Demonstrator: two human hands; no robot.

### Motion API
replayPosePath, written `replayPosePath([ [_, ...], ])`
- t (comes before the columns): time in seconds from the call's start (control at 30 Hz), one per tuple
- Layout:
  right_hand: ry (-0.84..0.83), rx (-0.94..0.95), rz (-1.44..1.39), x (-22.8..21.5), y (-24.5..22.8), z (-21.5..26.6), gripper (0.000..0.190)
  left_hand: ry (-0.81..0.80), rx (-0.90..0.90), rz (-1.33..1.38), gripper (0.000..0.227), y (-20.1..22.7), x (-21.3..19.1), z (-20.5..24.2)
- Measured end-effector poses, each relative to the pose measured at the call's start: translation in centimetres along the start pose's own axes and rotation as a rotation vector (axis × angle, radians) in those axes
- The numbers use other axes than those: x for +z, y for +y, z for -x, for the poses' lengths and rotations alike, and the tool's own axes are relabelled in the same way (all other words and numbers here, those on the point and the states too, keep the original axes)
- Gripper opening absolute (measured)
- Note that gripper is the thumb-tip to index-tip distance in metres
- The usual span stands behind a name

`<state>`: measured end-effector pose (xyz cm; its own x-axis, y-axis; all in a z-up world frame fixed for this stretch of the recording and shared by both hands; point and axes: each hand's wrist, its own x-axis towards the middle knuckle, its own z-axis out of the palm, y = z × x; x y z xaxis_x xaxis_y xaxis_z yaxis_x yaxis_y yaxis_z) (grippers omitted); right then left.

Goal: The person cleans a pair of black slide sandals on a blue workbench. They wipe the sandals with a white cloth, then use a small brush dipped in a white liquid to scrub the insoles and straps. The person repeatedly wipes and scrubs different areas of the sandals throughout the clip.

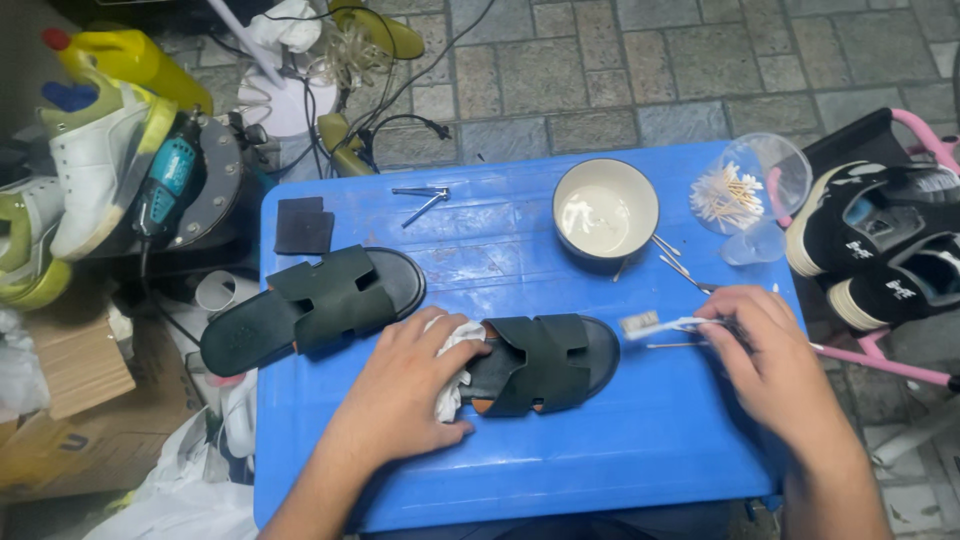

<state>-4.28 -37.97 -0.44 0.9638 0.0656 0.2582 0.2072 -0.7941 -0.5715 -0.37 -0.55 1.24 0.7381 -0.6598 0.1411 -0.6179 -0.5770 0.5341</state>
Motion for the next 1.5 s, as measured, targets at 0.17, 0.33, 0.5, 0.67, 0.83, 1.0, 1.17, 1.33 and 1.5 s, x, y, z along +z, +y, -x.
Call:
replayPosePath([
  [0.17,0.039,0.105,0.005,-1.4,-3.5,-4.1,0.017,-0.105,-0.199,-0.020,0.068,-0.7,0.1,1.2],
  [0.33,-0.007,-0.082,0.457,-0.2,-5.2,-9.0,0.013,-0.061,-0.249,-0.061,0.069,-0.4,0.5,1.6],
  [0.5,-0.136,0.003,0.682,1.7,-4.5,-11.7,0.015,0.096,-0.155,-0.065,0.071,-0.5,1.2,1.1],
  [0.67,-0.117,0.074,0.522,0.1,-4.5,-11.5,0.019,0.087,-0.128,0.006,0.071,-1.5,1.5,1.1],
  [0.83,-0.240,0.372,0.070,-2.1,-3.1,-8.8,0.022,0.095,-0.086,0.004,0.084,-1.7,1.6,1.2],
  [1.0,-0.484,0.426,-0.225,-2.4,-1.1,-4.4,0.021,0.102,-0.071,0.026,0.086,-1.7,1.5,1.3],
  [1.17,-0.564,0.282,0.015,1.5,-2.2,-3.3,0.024,0.138,-0.050,0.069,0.082,-2.3,2.1,1.3],
  [1.33,-0.438,-0.199,-0.018,3.8,-4.6,-4.7,0.017,0.169,-0.046,0.125,0.075,-2.5,2.2,1.6],
  [1.5,-0.346,-0.268,0.106,4.7,-4.6,-6.4,0.014,0.149,-0.073,0.131,0.072,-2.7,2.3,1.9],
])
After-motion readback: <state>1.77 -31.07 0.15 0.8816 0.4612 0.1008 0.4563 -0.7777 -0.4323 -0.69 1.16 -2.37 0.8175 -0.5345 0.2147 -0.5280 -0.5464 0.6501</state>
